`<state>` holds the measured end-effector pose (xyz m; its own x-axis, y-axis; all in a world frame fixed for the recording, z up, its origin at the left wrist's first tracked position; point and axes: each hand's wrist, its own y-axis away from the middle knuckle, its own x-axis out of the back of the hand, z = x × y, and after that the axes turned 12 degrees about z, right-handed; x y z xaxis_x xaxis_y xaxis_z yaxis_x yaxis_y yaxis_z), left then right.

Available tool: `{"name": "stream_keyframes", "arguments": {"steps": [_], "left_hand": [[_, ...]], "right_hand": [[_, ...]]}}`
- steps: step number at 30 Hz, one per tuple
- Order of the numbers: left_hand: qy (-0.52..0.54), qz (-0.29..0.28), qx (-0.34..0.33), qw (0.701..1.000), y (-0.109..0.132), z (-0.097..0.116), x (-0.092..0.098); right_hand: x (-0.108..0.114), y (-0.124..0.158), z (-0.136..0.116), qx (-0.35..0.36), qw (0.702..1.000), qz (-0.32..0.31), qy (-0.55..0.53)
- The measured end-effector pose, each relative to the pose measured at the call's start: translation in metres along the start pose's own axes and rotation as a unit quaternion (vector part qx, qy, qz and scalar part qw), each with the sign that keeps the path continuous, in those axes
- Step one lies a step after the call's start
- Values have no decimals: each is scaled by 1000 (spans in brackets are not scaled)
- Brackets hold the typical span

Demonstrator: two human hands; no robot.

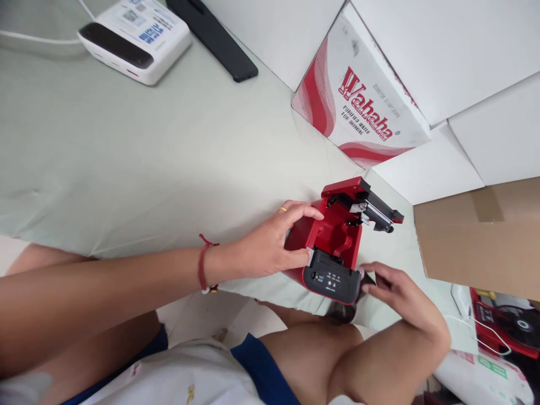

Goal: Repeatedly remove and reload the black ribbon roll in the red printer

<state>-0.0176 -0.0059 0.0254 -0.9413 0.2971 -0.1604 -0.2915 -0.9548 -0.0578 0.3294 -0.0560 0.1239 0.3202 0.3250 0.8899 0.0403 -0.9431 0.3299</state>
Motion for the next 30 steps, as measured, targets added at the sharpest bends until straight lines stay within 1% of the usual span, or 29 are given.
{"name": "stream_keyframes", "arguments": {"steps": [1,2,3,4,5,6,7,8,10,11,13,16,21,24,26,27,28,29,30], "left_hand": [[0,1,-1,1000,0,0,0],[0,2,0,1000,0,0,0],[1,3,2,1000,0,0,0],[2,5,5,1000,0,0,0],[3,7,6,1000,0,0,0],[3,8,6,1000,0,0,-1],[3,8,6,1000,0,0,-1],[2,7,3,1000,0,0,-1],[0,7,-1,1000,0,0,-1],[-1,8,-2,1000,1,0,-1],[-3,14,0,1000,1,0,-2],[-8,18,3,1000,1,-1,-2],[-12,20,-13,1000,2,-4,-3],[-15,20,-17,1000,2,-5,-3],[-15,21,-15,1000,2,-4,-3],[-15,21,-15,1000,2,-4,-3],[-14,21,-15,1000,2,-3,-3],[-14,19,-16,1000,2,-2,-2],[-14,19,-16,1000,3,-2,-2]], "right_hand": [[7,11,-3,68,997,-41,-21],[14,21,-6,138,987,-69,-48],[20,30,-8,201,973,-80,-76],[23,37,-12,249,960,-70,-103],[24,41,-17,283,950,-47,-124],[23,41,-23,298,945,-12,-134],[20,39,-33,295,946,30,-130],[15,35,-43,277,952,70,-114],[1,20,-68,203,965,151,-63],[-6,12,-79,165,968,184,-41],[-20,-4,-96,127,966,222,-16],[-32,-22,-108,100,969,225,13],[-38,-40,-113,79,981,167,63],[-36,-44,-114,58,986,124,91],[-33,-39,-114,71,990,101,75],[-31,-34,-113,86,989,105,53],[-30,-29,-113,99,986,129,25],[-29,-22,-113,104,978,181,-4],[-29,-16,-114,101,960,261,-30]]}}
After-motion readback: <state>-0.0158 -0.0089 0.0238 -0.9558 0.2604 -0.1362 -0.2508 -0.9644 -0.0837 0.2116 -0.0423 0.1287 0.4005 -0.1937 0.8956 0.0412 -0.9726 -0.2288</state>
